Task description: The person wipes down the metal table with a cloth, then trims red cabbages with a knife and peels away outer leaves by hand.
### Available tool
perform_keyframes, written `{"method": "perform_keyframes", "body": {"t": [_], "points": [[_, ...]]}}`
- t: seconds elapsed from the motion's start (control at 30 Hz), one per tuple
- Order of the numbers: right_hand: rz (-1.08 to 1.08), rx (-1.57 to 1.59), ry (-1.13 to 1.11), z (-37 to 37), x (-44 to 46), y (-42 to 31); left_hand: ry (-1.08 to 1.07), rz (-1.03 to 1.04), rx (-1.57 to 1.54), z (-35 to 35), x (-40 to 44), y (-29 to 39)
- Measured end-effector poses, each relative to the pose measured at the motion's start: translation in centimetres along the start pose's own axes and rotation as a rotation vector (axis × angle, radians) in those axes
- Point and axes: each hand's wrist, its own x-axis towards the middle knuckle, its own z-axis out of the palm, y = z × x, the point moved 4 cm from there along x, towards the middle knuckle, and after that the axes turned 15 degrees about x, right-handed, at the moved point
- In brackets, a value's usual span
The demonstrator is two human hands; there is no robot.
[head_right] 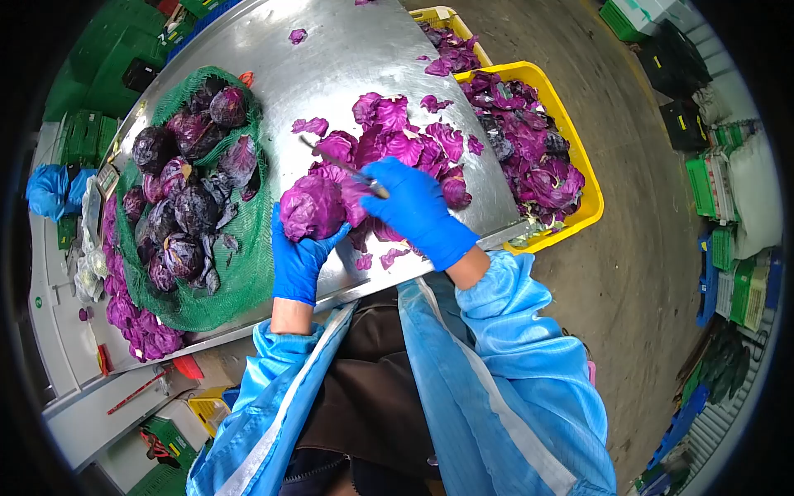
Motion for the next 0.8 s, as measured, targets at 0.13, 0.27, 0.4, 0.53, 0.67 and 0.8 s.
{"method": "perform_keyframes", "body": {"t": [0.13,0.27,0.4,0.53,0.67,0.8], "points": [[-0.14,-0.151,-0.021,1.8,0.6,-1.3,-0.072,-0.03,-0.033,0.3,0.1,-0.2],[0.097,-0.204,-0.023,-0.4,0.6,1.5,0.034,0.049,-0.053,0.7,-0.2,0.6],[0.004,-0.339,0.147,-2.2,0.2,2.2,-0.162,0.036,-0.088,0.4,-0.5,0.6],[0.251,0.294,0.064,1.2,-0.4,-0.2,-0.15,0.08,0.042,0.3,-0.8,0.3],[0.4,0.659,0.021,3.1,-1.1,-0.9,-0.273,0.117,-0.011,-1.3,0.5,1.5],[0.081,0.181,0.116,2.0,-0.7,-1.3,-0.377,0.213,0.171,1.5,-1.8,2.4]]}}
